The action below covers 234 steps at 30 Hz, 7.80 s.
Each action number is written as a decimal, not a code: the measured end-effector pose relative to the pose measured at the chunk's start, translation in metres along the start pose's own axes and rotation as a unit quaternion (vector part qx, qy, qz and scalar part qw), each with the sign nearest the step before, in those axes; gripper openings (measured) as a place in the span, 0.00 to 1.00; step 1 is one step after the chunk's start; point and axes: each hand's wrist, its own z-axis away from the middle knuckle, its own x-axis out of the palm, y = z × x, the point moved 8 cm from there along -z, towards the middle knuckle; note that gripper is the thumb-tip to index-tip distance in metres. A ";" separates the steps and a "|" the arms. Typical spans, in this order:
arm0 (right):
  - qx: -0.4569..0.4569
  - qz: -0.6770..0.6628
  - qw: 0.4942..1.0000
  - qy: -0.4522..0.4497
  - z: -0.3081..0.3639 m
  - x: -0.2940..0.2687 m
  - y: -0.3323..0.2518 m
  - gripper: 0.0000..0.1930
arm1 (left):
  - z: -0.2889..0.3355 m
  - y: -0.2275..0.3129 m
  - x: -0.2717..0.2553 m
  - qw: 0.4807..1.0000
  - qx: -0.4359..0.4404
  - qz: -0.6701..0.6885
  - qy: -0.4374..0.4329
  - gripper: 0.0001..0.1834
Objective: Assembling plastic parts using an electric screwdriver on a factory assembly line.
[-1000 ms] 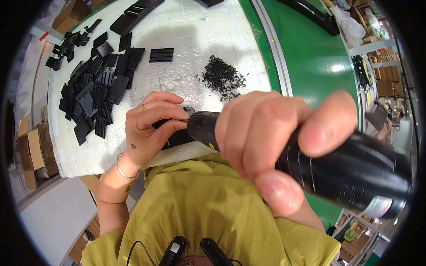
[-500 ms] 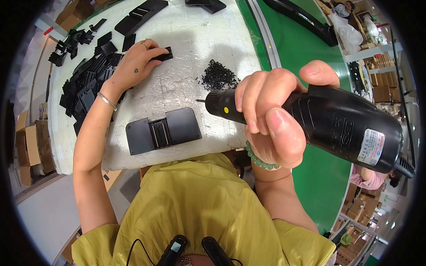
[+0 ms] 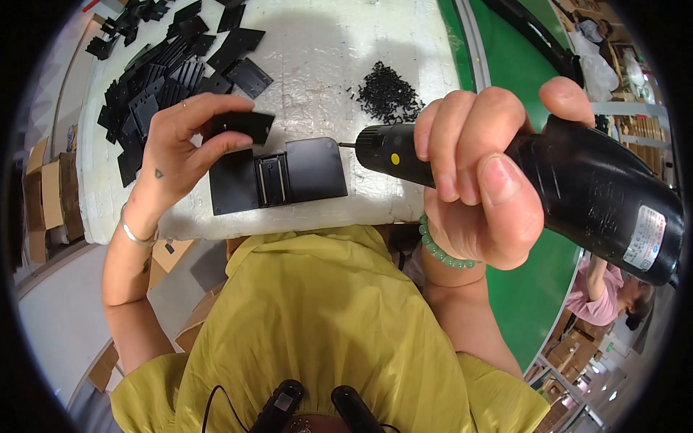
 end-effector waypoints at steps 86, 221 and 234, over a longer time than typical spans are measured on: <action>0.040 0.103 0.987 0.115 -0.039 -0.041 0.087 0.14 | -0.003 -0.008 0.051 0.998 -0.055 -0.042 -0.003 0.15; 0.017 0.076 0.976 0.205 -0.026 -0.053 0.065 0.12 | 0.237 -0.072 -0.175 0.790 -0.264 -0.293 0.469 0.24; -0.010 -0.004 0.980 0.198 -0.015 -0.047 0.022 0.14 | -0.097 -0.107 -0.010 0.946 -0.036 -0.290 0.144 0.30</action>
